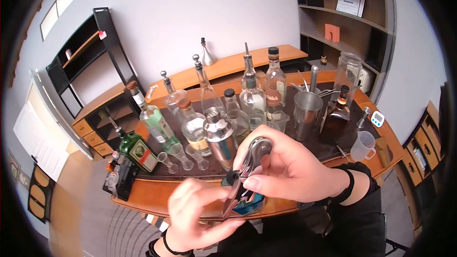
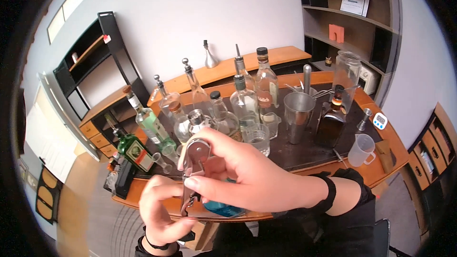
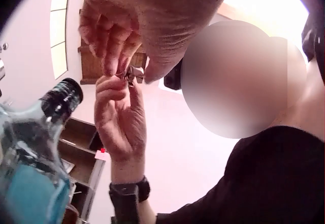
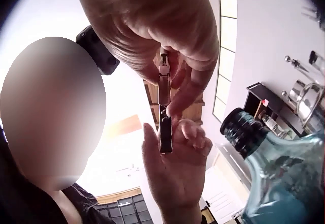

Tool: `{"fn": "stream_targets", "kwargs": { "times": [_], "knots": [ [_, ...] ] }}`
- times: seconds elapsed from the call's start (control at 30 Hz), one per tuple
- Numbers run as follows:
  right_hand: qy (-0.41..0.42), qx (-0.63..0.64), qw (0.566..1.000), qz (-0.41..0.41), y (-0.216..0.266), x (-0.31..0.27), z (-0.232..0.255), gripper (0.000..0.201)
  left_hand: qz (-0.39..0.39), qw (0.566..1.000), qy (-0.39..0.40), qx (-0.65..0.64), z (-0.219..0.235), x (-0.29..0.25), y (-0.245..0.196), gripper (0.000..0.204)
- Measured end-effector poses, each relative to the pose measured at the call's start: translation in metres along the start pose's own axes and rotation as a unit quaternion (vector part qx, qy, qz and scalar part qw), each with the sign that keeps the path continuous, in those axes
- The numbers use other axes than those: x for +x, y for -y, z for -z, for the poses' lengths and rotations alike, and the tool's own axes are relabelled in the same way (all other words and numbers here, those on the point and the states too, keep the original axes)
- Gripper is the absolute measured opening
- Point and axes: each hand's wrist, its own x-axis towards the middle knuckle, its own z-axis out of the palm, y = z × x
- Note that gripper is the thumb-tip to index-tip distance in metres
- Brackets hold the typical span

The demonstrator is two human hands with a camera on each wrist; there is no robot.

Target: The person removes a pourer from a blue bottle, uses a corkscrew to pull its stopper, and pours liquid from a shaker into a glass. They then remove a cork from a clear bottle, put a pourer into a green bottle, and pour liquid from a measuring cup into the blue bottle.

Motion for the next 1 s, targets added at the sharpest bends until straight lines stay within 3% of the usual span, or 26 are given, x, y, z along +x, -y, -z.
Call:
{"fn": "stream_targets", "kwargs": {
  "times": [0.07,0.1,0.17,0.3,0.33,0.43,0.6,0.67,0.77,0.87,1.0],
  "knots": [
    [0.025,-0.011,0.999,0.025,-0.004,0.007,-0.007,0.028,0.081,0.991,-0.015,-0.11,-0.007,-0.011,-0.001,0.028],
    [0.046,-0.069,0.996,0.02,-0.003,0.008,-0.007,0.031,0.122,0.989,-0.018,-0.082,-0.005,-0.019,-0.004,0.025],
    [0.066,-0.134,0.988,0.05,-0.001,0.01,-0.009,0.038,0.125,0.988,-0.035,-0.083,-0.009,-0.031,0.003,0.023],
    [0.07,-0.115,0.991,-0.017,-0.007,0.009,-0.009,0.04,0.15,0.986,-0.009,-0.068,-0.012,-0.039,0.002,0.024],
    [0.069,-0.116,0.991,0.005,-0.009,0.009,-0.01,0.039,0.155,0.983,-0.011,-0.096,-0.014,-0.038,0.002,0.024],
    [0.083,-0.165,0.981,-0.055,-0.002,0.008,-0.008,0.038,0.165,0.981,-0.003,-0.1,-0.014,-0.039,0.004,0.023],
    [0.089,-0.21,0.973,-0.03,-0.004,0.004,-0.006,0.035,0.169,0.979,0.043,-0.103,-0.013,-0.04,0.006,0.026],
    [0.083,-0.204,0.974,-0.044,-0.01,0.002,-0.006,0.033,0.148,0.984,0.003,-0.102,-0.012,-0.034,0.01,0.022],
    [0.078,-0.2,0.976,-0.032,-0.008,0.002,-0.005,0.032,0.166,0.98,0.068,-0.083,0.0,-0.024,0.008,0.02],
    [0.058,-0.157,0.986,0.011,-0.012,0.002,-0.007,0.025,0.168,0.979,0.098,-0.06,0.005,-0.02,0.007,0.019],
    [0.085,-0.171,0.982,-0.013,-0.013,-0.002,-0.003,0.028,0.133,0.986,0.101,-0.031,0.013,-0.017,0.004,0.018]
  ]
}}
